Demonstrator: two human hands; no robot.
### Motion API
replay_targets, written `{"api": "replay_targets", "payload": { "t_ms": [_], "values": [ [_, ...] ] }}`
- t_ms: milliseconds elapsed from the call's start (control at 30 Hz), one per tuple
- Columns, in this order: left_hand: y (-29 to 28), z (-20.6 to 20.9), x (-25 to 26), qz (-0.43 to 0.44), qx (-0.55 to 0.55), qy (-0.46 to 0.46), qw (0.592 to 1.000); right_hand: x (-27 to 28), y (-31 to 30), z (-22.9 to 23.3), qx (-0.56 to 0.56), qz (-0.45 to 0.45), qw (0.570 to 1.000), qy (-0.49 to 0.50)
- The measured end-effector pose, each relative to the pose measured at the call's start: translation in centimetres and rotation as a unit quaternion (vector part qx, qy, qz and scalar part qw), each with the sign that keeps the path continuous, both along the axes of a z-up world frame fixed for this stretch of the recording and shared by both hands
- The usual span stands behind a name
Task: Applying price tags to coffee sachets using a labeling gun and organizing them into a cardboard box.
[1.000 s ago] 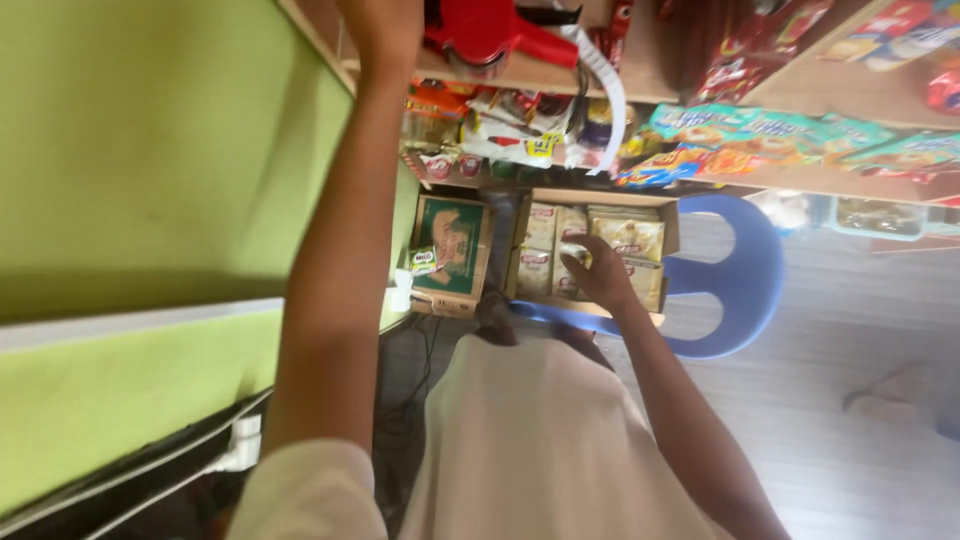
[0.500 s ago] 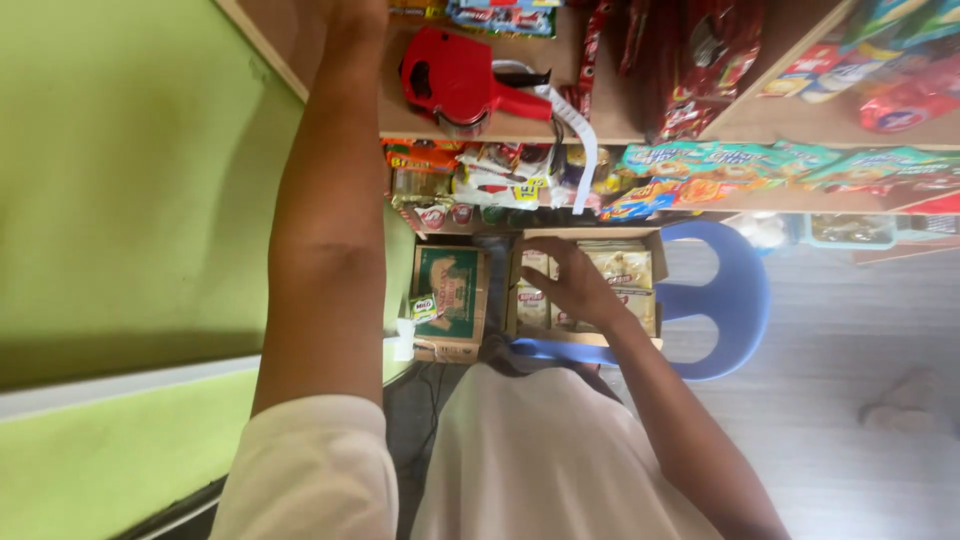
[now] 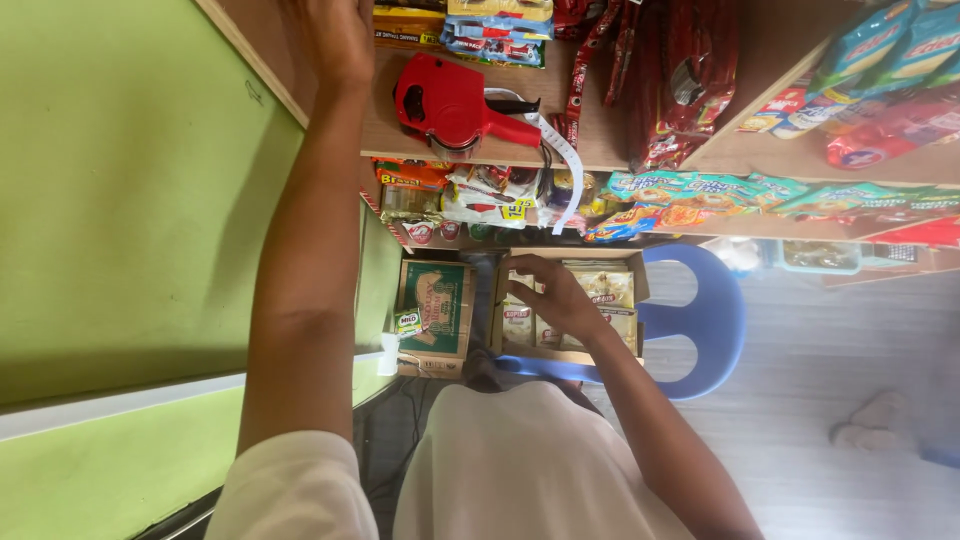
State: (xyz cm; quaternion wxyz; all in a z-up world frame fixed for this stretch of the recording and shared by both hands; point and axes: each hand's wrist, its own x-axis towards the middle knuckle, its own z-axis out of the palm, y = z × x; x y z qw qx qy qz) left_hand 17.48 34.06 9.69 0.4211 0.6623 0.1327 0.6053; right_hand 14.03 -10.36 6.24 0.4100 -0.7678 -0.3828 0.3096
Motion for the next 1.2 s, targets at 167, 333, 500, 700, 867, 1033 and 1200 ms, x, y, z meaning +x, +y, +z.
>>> {"api": "replay_targets", "payload": {
  "t_ms": [167, 333, 500, 700, 867, 1033, 1200],
  "values": [
    [-5.7, 3.1, -1.2, 0.237, 0.27, 0.143, 0.922, 0.5, 1.1, -0.8, 0.072, 0.004, 0.997, 0.033],
    [-9.8, 2.0, -4.6, 0.211, 0.198, 0.112, 0.951, 0.9, 2.2, -1.2, 0.098, -0.042, 0.982, 0.153],
    [-15.9, 0.2, -8.6, 0.21, 0.138, 0.063, 0.966, 1.0, 3.6, 1.5, 0.094, -0.067, 0.971, 0.208],
    [-23.9, -2.3, -14.7, 0.198, 0.064, 0.078, 0.975, 0.9, 5.9, 3.5, 0.199, -0.023, 0.865, 0.46],
    [-29.2, -4.7, -17.5, 0.166, 0.147, 0.154, 0.963, 0.7, 7.6, 3.7, 0.255, -0.088, 0.782, 0.562],
    [-32.7, -4.0, -19.3, 0.114, 0.183, 0.181, 0.959, -0.4, 6.4, 4.0, 0.306, -0.131, 0.808, 0.486],
    [-33.5, -0.7, -21.1, 0.024, 0.163, 0.196, 0.967, -0.5, 3.2, 3.0, 0.283, -0.193, 0.81, 0.476]
  ]
}}
